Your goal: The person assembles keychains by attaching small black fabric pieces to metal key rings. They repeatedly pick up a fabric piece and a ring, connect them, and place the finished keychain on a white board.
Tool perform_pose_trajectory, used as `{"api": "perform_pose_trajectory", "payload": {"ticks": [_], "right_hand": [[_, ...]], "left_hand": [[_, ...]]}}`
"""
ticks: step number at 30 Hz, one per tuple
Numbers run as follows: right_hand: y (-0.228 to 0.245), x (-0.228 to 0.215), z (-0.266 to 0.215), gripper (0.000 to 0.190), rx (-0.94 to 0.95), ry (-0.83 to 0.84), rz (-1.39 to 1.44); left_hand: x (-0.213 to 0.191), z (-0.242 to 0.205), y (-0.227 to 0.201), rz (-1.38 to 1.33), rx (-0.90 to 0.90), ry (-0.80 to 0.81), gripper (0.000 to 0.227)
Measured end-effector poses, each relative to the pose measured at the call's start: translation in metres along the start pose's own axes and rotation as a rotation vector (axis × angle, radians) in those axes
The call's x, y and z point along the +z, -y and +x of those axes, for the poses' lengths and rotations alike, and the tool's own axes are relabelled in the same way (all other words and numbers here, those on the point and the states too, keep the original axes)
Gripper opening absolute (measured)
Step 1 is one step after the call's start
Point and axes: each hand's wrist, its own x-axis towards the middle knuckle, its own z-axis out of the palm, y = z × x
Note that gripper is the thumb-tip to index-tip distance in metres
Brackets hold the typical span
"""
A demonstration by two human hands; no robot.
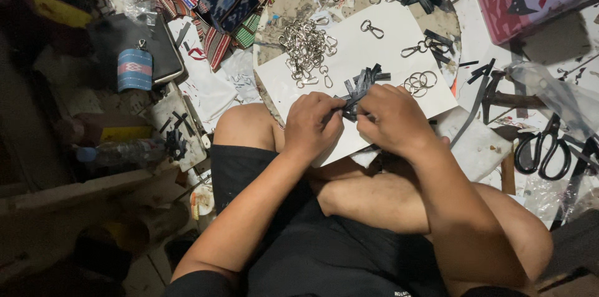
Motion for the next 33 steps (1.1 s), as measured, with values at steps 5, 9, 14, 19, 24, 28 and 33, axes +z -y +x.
{"api": "perform_pose_trajectory", "payload": {"ticks": [5, 9, 14, 19, 24, 28, 33], "right_hand": [[-0.006, -0.005, 0.001, 0.012, 0.086, 0.001, 0.181], [-0.004, -0.019, -0.001, 0.005, 0.2, -0.074, 0.454], [-0.014, -0.028, 0.002, 0.009, 0.263, -0.172, 0.505], [-0.019, -0.018, -0.003, 0.011, 0.416, -0.207, 0.725], [-0.015, -0.023, 0.0, 0.012, 0.522, -0.234, 0.786], [-0.015, -0.022, 0.001, 0.011, 0.527, -0.171, 0.812], [-0.02, -0.008, -0.001, 0.011, 0.474, -0.099, 0.756]], "left_hand": [[0.011, -0.001, 0.004, 0.011, 0.039, -0.07, 0.018], [0.013, -0.003, 0.007, 0.006, 0.048, -0.106, 0.02], [0.004, -0.002, -0.006, 0.054, 0.039, -0.021, 0.014], [0.006, -0.005, -0.006, 0.096, 0.09, -0.066, 0.015], [0.016, -0.005, 0.004, 0.084, 0.114, -0.179, 0.029], [0.003, 0.006, -0.019, 0.047, 0.163, -0.181, 0.038], [0.018, 0.016, -0.022, 0.104, 0.256, -0.234, 0.011]]}}
